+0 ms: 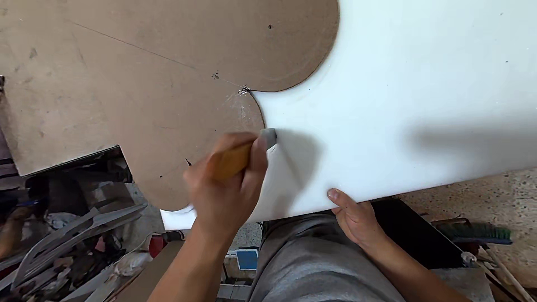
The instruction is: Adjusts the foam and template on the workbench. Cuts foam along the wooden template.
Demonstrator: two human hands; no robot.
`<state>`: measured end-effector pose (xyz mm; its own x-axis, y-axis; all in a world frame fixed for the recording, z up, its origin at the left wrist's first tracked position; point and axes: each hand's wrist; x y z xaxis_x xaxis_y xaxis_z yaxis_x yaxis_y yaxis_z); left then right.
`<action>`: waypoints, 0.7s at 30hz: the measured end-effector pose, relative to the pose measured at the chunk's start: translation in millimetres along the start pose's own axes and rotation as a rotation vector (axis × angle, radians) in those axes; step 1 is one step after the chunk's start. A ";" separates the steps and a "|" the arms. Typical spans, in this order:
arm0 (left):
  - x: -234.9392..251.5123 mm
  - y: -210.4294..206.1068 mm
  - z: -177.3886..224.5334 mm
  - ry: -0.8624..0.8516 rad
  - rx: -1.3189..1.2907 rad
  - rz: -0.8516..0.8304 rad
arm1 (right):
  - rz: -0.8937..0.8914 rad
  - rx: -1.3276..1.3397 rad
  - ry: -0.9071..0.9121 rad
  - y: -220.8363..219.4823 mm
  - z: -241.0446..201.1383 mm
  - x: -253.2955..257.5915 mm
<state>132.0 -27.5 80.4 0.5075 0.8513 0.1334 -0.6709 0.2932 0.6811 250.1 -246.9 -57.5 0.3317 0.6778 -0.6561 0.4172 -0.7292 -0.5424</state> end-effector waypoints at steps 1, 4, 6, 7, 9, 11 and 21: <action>-1.5 3.4 0.0 -0.034 -0.038 0.022 | -0.007 0.000 -0.005 1.4 -0.2 -0.1; 0.9 -21.4 -29.4 -0.048 -0.019 0.050 | -0.021 -0.017 -0.033 4.4 -1.1 -0.6; 6.2 -40.4 -43.6 0.008 0.064 0.019 | -0.036 -0.059 -0.047 6.2 -3.2 -1.8; 7.8 -40.7 -40.4 0.055 0.094 0.000 | -0.052 -0.087 -0.048 9.6 -6.6 -2.3; 9.5 -32.4 -27.9 0.114 0.083 -0.008 | -0.040 -0.154 -0.026 26.4 -21.6 -4.8; 6.1 -27.8 -25.4 0.124 0.044 0.033 | 0.096 -0.189 0.049 60.5 -51.3 -9.8; 4.3 -37.1 -13.0 0.175 0.137 0.034 | 0.417 -0.387 0.316 145.8 -246.1 41.7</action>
<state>152.1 -29.1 46.3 0.3764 0.9256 0.0395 -0.6006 0.2113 0.7711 533.0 -301.9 -34.8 0.7399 0.3831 -0.5530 0.4549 -0.8905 -0.0083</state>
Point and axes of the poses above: each hand's wrist, its own x-axis towards the middle knuckle, its own y-axis out of the back of the hand, z = x × y
